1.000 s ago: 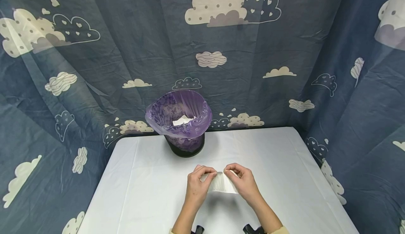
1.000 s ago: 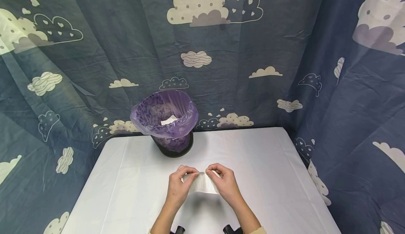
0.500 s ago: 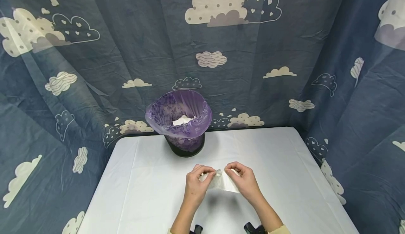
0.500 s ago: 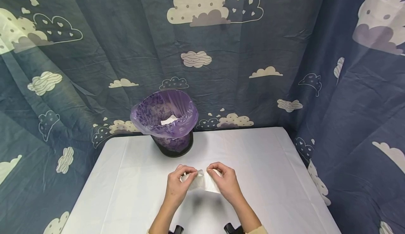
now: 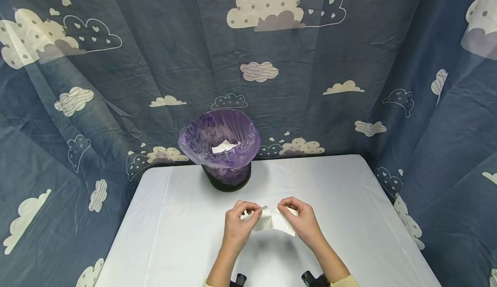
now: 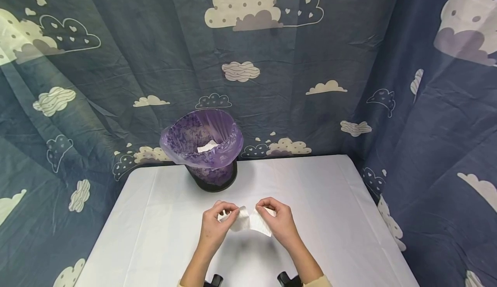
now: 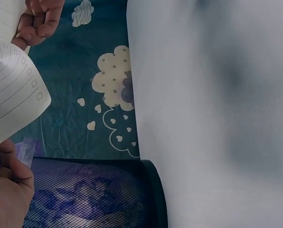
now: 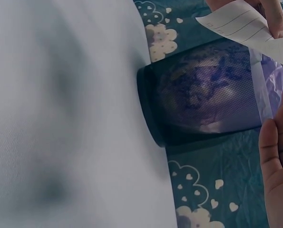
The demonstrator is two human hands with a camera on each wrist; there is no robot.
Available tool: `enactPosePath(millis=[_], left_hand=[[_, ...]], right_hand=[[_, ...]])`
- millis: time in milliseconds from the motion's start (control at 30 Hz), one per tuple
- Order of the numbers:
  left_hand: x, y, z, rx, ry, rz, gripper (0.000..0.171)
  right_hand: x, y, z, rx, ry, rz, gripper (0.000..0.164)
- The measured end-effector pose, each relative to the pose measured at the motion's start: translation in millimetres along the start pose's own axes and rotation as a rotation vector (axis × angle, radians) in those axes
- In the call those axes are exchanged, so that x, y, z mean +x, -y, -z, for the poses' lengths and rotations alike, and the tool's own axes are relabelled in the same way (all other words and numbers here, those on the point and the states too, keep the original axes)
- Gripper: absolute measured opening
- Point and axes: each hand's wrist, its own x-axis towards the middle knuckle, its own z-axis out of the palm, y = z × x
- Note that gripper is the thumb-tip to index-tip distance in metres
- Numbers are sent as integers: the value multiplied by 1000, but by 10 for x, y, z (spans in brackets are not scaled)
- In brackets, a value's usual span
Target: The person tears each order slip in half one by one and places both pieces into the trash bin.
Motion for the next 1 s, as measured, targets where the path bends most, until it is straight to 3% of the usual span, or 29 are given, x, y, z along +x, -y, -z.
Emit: enactPosePath(millis=[167,1000], left_hand=[[7,9,28,-25,0,19,15],[12,32,105,-5,-70,39,18]], right_hand=[[9,-8,3,-49,-10,9,5],[-1,-37,52,-17,-39,9,4]])
